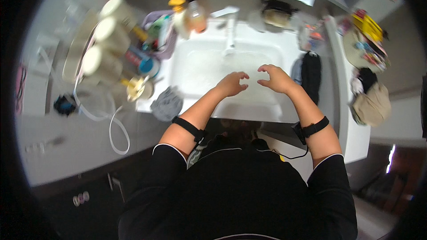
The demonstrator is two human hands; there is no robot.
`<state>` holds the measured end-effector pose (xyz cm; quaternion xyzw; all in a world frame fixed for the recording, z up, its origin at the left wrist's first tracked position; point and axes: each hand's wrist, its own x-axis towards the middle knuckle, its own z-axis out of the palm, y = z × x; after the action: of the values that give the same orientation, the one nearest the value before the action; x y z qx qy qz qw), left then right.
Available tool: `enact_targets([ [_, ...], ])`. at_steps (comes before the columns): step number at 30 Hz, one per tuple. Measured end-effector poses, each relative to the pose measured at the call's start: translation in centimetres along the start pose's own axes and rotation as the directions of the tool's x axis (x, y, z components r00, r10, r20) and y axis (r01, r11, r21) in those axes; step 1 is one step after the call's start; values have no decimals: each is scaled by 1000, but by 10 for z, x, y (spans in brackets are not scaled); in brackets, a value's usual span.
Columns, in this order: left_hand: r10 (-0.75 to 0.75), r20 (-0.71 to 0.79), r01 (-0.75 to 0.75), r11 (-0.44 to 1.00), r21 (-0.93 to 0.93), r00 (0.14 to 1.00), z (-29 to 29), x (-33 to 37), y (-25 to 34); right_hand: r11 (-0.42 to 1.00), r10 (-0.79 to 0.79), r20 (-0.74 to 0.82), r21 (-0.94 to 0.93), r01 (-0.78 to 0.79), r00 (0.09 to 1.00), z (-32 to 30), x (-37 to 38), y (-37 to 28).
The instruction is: Washing clothes by hand in a sink.
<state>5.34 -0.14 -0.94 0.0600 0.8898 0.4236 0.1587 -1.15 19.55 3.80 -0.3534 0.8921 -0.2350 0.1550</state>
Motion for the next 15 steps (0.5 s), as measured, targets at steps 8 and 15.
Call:
enact_targets([
  [8,-104,-766,344,925,159,635,-45,-123,-61,964,-265,374,120,237,889,86,80,-74],
  [15,-485,-867,708,652,-272,114,-39,-197,-108,922,-364,410,284,262,836,141,112,-125],
])
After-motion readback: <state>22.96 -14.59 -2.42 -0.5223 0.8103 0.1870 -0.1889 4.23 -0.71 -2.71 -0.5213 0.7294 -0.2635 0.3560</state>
